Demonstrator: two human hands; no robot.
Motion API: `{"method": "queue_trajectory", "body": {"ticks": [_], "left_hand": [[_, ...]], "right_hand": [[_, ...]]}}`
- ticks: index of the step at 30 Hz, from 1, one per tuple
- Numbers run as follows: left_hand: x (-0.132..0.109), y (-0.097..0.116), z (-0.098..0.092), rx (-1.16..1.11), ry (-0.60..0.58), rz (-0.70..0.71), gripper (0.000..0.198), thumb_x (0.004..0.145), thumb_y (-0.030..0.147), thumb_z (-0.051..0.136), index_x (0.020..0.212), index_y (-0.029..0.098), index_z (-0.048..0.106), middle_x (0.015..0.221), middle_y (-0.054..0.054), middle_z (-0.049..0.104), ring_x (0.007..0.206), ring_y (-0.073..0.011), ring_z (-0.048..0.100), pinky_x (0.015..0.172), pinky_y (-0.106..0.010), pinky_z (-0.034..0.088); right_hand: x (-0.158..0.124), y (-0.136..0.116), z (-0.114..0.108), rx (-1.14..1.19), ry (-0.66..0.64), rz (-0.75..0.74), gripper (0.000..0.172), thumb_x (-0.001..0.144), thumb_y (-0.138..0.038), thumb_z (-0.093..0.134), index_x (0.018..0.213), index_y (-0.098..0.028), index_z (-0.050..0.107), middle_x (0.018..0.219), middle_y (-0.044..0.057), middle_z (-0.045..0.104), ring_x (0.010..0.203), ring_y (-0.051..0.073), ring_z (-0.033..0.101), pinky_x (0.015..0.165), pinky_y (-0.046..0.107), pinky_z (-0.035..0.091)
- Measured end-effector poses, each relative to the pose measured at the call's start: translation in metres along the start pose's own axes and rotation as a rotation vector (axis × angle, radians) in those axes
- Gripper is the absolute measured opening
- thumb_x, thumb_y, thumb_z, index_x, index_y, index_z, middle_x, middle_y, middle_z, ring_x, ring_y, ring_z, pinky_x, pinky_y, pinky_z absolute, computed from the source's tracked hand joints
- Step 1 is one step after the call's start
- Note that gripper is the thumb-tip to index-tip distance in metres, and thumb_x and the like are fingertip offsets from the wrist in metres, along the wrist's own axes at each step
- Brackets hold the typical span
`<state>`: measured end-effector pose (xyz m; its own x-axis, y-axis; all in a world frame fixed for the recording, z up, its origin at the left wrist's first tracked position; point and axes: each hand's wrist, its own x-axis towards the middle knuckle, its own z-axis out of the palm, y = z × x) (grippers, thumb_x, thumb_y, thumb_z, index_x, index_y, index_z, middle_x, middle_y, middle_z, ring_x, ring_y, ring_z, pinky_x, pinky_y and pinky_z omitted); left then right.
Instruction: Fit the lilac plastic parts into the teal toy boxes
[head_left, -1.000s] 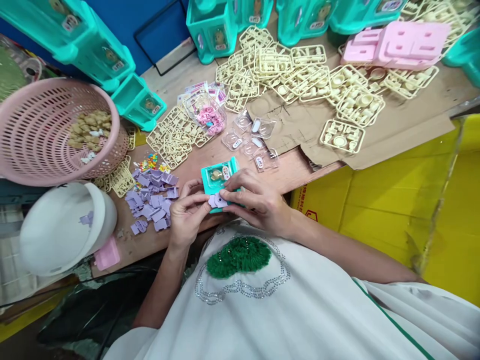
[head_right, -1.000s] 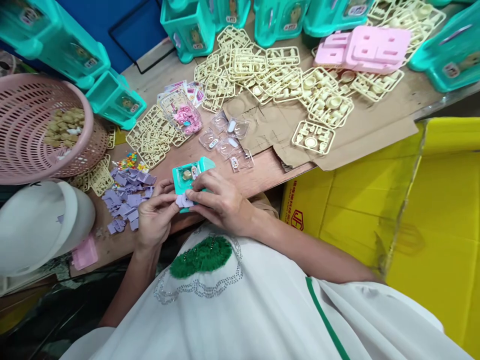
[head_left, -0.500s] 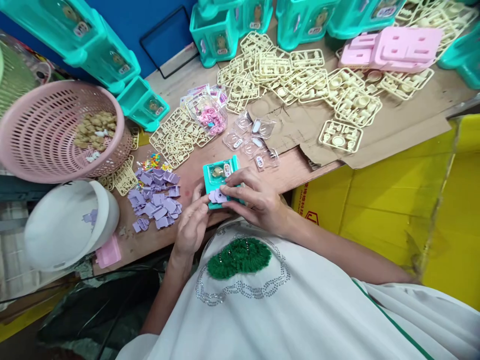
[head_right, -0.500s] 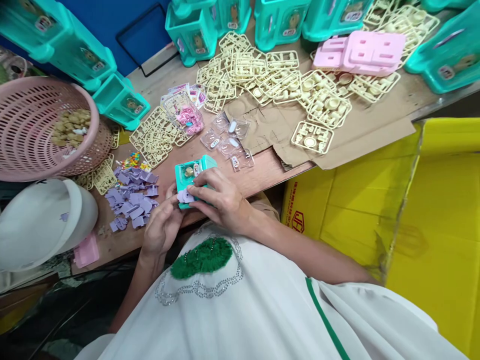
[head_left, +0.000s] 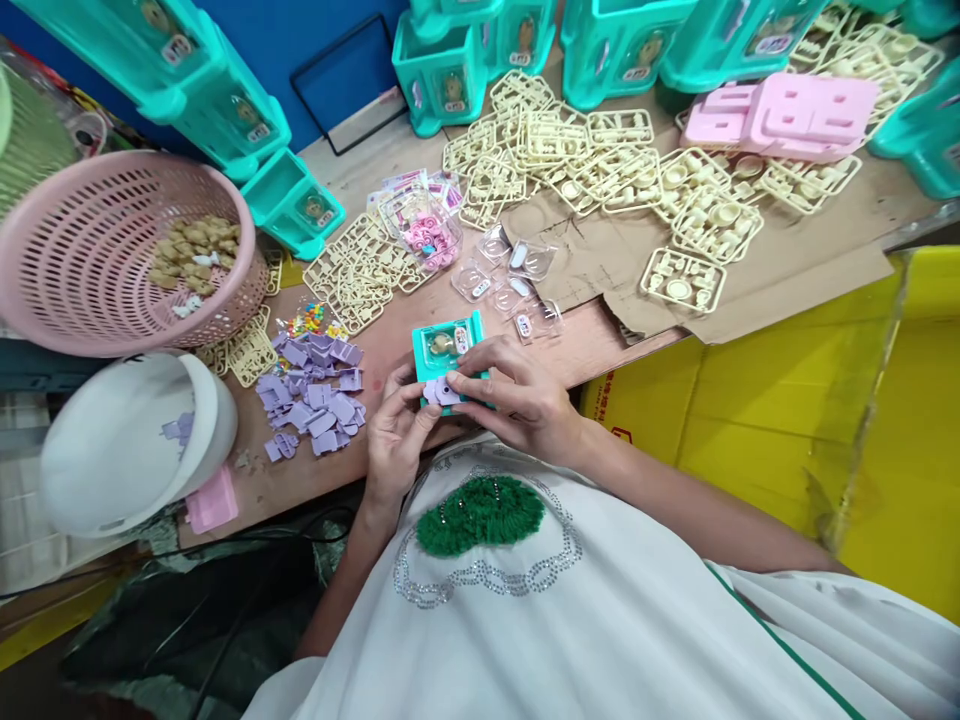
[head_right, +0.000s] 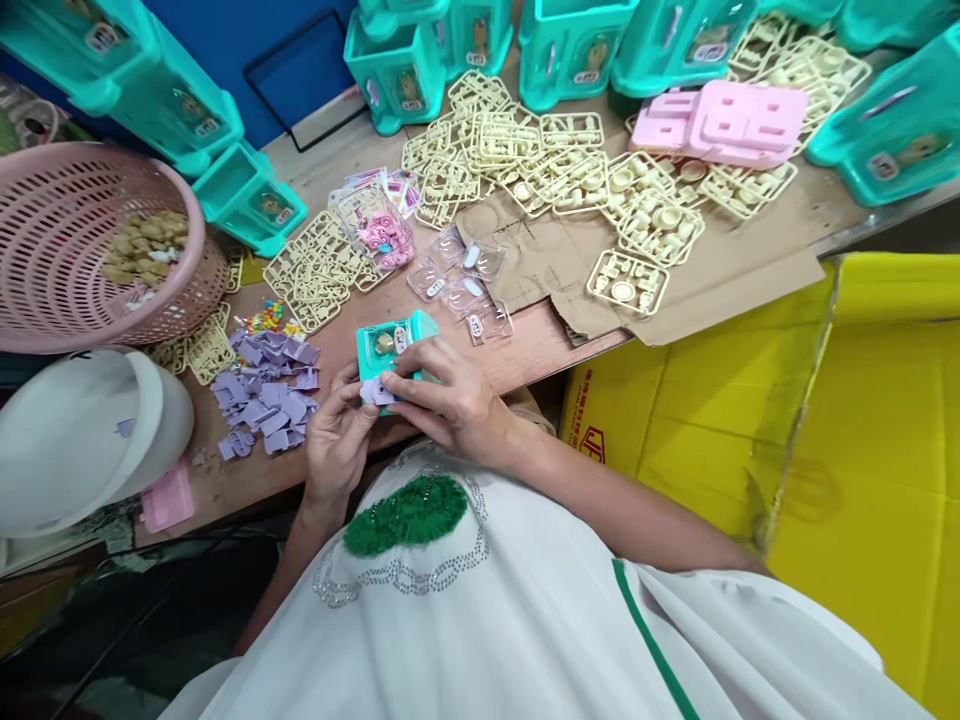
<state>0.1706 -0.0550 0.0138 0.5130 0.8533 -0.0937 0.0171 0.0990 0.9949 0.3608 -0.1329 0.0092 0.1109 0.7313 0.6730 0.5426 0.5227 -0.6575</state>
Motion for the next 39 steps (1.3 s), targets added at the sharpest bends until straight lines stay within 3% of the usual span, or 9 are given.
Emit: {"method": "queue_trajectory", "body": {"ticks": [3, 6, 11, 17, 21, 25, 30, 36, 39], "left_hand": [[0.013, 0.010, -0.017, 0.008, -0.097, -0.026, 0.020, 0.091, 0.044, 0.080, 0.097, 0.025, 0.085, 0.131, -0.010, 0.069, 0.125, -0.0251, 0.070, 0.103, -0.037, 0.061], [0.027, 0.026, -0.028, 0.206, -0.155, 0.074, 0.014, 0.082, 0.035, 0.089, 0.089, 0.024, 0.085, 0.122, -0.010, 0.070, 0.119, -0.0233, 0.071, 0.100, -0.035, 0.061], [0.037, 0.040, -0.025, 0.409, -0.239, 0.189, 0.010, 0.082, 0.035, 0.089, 0.084, 0.025, 0.086, 0.125, -0.010, 0.067, 0.105, -0.0204, 0.074, 0.096, -0.035, 0.063], [0.026, 0.030, -0.018, 0.338, -0.109, 0.201, 0.008, 0.083, 0.035, 0.088, 0.086, 0.028, 0.087, 0.138, -0.009, 0.065, 0.123, -0.0258, 0.071, 0.109, -0.045, 0.059], [0.030, 0.035, -0.027, 0.326, -0.236, 0.134, 0.012, 0.081, 0.035, 0.090, 0.091, 0.027, 0.088, 0.137, -0.011, 0.068, 0.113, -0.0254, 0.075, 0.101, -0.043, 0.063], [0.038, 0.043, -0.033, 0.431, -0.295, 0.211, 0.008, 0.083, 0.031, 0.089, 0.090, 0.029, 0.088, 0.127, -0.009, 0.070, 0.107, -0.0220, 0.074, 0.097, -0.037, 0.064], [0.033, 0.039, -0.027, 0.475, -0.253, 0.235, 0.008, 0.083, 0.035, 0.089, 0.089, 0.029, 0.088, 0.121, -0.007, 0.064, 0.110, -0.0214, 0.070, 0.099, -0.036, 0.062], [0.025, 0.040, -0.021, 0.699, -0.155, 0.449, 0.007, 0.086, 0.024, 0.085, 0.088, 0.030, 0.086, 0.104, -0.004, 0.056, 0.098, -0.0169, 0.062, 0.082, -0.029, 0.059], [0.020, 0.033, -0.016, 0.698, -0.113, 0.524, 0.009, 0.087, 0.020, 0.083, 0.090, 0.028, 0.086, 0.103, -0.003, 0.055, 0.095, -0.0148, 0.061, 0.080, -0.027, 0.058]], "right_hand": [[0.000, 0.002, -0.002, 0.031, -0.013, 0.001, 0.031, 0.101, -0.022, 0.070, 0.132, -0.023, 0.070, 0.108, 0.011, 0.069, 0.106, 0.024, 0.069, 0.090, 0.044, 0.061], [0.001, 0.003, -0.003, 0.048, -0.025, -0.012, 0.030, 0.100, -0.022, 0.071, 0.130, -0.021, 0.071, 0.107, 0.011, 0.069, 0.105, 0.024, 0.069, 0.090, 0.043, 0.061], [0.003, 0.005, -0.005, 0.043, -0.051, -0.014, 0.028, 0.102, -0.025, 0.070, 0.130, -0.021, 0.072, 0.107, 0.010, 0.069, 0.103, 0.024, 0.069, 0.089, 0.043, 0.060], [0.003, 0.005, -0.006, 0.058, -0.054, -0.014, 0.028, 0.102, -0.023, 0.069, 0.130, -0.020, 0.071, 0.107, 0.011, 0.068, 0.104, 0.024, 0.068, 0.088, 0.044, 0.060], [0.004, 0.005, -0.005, 0.072, -0.053, -0.015, 0.026, 0.102, -0.022, 0.069, 0.128, -0.020, 0.071, 0.106, 0.011, 0.068, 0.103, 0.024, 0.069, 0.088, 0.044, 0.061], [0.004, 0.007, -0.006, 0.090, -0.057, -0.029, 0.023, 0.102, -0.021, 0.069, 0.124, -0.017, 0.072, 0.106, 0.011, 0.068, 0.103, 0.023, 0.068, 0.088, 0.043, 0.060], [0.004, 0.011, -0.010, 0.142, -0.089, -0.045, 0.024, 0.100, -0.022, 0.073, 0.122, -0.013, 0.073, 0.105, 0.012, 0.067, 0.104, 0.023, 0.068, 0.089, 0.041, 0.060], [0.006, 0.009, -0.016, 0.115, -0.129, -0.021, 0.022, 0.102, -0.025, 0.071, 0.122, -0.017, 0.073, 0.106, 0.011, 0.068, 0.104, 0.022, 0.068, 0.089, 0.041, 0.060], [0.007, 0.008, -0.017, 0.093, -0.141, -0.019, 0.022, 0.102, -0.026, 0.070, 0.122, -0.016, 0.073, 0.108, 0.012, 0.069, 0.105, 0.022, 0.068, 0.090, 0.041, 0.060]]}}
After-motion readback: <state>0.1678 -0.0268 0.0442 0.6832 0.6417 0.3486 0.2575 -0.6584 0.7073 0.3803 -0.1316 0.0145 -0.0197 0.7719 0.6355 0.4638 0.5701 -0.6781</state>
